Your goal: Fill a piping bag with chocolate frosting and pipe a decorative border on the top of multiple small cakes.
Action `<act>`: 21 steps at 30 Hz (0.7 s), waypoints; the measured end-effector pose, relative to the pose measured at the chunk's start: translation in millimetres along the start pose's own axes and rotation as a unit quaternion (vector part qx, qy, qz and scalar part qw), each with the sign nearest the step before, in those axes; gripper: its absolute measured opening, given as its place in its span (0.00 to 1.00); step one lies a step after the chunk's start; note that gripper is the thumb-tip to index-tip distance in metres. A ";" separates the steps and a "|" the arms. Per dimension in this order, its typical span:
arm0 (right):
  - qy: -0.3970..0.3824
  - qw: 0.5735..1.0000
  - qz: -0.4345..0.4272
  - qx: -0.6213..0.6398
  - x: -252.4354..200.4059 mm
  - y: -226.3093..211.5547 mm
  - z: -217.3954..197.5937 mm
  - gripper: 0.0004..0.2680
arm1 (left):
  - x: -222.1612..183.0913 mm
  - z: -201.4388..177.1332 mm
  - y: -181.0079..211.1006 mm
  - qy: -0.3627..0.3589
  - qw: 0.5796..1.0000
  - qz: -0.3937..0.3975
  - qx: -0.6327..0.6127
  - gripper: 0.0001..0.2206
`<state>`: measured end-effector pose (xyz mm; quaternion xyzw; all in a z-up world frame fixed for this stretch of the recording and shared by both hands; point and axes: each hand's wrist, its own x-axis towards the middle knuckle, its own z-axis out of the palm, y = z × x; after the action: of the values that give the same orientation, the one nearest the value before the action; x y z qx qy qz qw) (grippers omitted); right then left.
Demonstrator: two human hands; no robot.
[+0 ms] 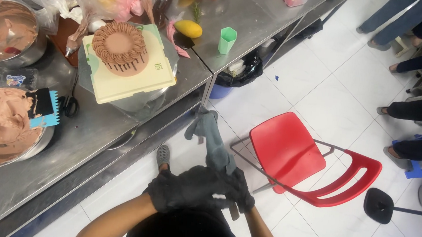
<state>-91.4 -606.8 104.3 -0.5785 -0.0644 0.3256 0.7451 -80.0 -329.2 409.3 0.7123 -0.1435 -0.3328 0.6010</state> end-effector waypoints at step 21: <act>-0.055 0.907 -0.239 -0.342 110.1 -120.4 141.5 0.35 | 97.6 -59.2 -267.7 0.343 0.702 0.084 -0.618 0.13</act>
<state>-23.0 -443.4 227.9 -0.7464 -0.3488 0.1268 0.5524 -22.1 -280.0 128.4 0.2308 0.2514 -0.0273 0.9396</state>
